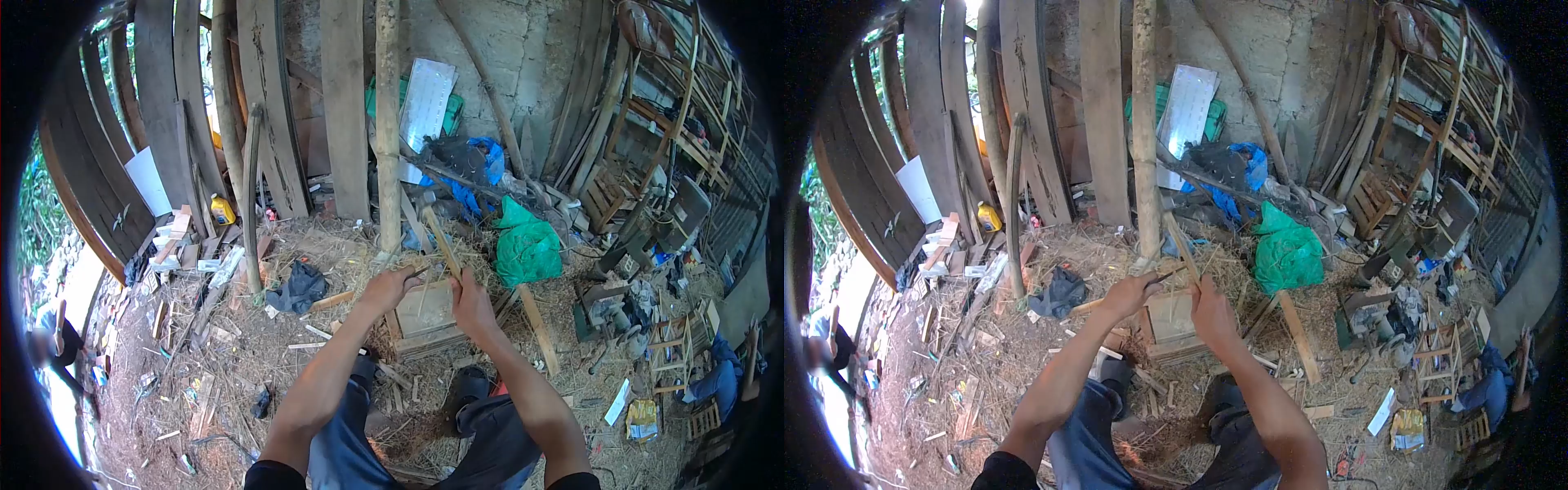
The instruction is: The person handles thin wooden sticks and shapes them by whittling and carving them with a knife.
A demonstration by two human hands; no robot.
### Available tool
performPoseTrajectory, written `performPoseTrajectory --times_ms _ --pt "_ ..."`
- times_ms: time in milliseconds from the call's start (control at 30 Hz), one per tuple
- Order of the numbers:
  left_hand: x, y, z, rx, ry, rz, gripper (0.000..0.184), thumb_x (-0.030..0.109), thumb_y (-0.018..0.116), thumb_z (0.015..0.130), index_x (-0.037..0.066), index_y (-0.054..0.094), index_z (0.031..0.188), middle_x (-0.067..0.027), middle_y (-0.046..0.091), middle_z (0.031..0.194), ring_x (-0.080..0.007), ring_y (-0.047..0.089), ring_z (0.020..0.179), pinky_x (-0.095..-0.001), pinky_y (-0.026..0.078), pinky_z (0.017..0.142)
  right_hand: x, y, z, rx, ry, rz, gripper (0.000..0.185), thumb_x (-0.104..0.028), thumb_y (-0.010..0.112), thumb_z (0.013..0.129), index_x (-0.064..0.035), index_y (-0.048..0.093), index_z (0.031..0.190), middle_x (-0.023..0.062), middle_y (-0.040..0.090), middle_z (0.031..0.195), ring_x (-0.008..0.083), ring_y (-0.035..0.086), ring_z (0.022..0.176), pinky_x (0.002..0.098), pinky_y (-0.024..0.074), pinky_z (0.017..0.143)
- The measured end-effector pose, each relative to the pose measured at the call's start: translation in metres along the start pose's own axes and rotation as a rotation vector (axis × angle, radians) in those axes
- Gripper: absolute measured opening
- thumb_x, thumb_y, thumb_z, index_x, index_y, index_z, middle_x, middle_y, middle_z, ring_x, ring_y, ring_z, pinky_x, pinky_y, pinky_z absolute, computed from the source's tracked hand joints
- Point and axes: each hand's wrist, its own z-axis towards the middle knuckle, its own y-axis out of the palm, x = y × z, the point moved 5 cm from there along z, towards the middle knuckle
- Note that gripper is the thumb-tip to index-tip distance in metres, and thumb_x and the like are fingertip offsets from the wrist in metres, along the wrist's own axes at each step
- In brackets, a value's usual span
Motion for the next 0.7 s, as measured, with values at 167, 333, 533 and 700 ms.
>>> performPoseTrajectory --times_ms 167,333,533,700 --pt "-0.009 0.023 -0.003 -0.093 -0.043 0.172 0.037 0.046 0.046 0.090 0.018 0.055 0.113 -0.0201 0.064 0.086 -0.0395 0.062 0.085 -0.0480 0.050 0.071 0.030 0.034 -0.010 -0.227 0.121 -0.080 0.021 -0.023 0.045 0.094 -0.0026 0.041 0.098 0.0275 0.057 0.065 0.0485 0.056 0.065 0.0574 0.0430 0.058" --pt "-0.013 0.030 -0.009 -0.086 -0.093 0.152 0.037 0.046 0.044 0.091 0.019 0.054 0.115 -0.0216 0.063 0.087 -0.0401 0.062 0.084 -0.0491 0.050 0.071 0.026 0.036 -0.010 -0.176 0.083 -0.048 0.022 -0.023 0.045 0.094 -0.0018 0.044 0.095 0.0276 0.057 0.066 0.0477 0.056 0.063 0.0560 0.0430 0.057" --pt "-0.011 0.037 -0.004 -0.177 -0.111 0.097 0.040 0.045 0.043 0.092 0.016 0.052 0.117 -0.0228 0.063 0.090 -0.0402 0.061 0.086 -0.0499 0.049 0.075 0.002 0.010 0.000 0.010 0.075 0.100 0.021 -0.023 0.045 0.094 -0.0016 0.045 0.094 0.0274 0.055 0.064 0.0457 0.056 0.059 0.0546 0.0426 0.055" --pt "-0.012 0.044 -0.004 -0.165 -0.095 0.050 0.041 0.042 0.043 0.093 0.015 0.051 0.122 -0.0216 0.063 0.094 -0.0385 0.060 0.091 -0.0488 0.048 0.079 0.049 0.054 -0.017 -0.100 0.082 -0.021 0.021 -0.022 0.045 0.094 -0.0010 0.045 0.095 0.0267 0.056 0.066 0.0446 0.057 0.062 0.0547 0.0421 0.056"
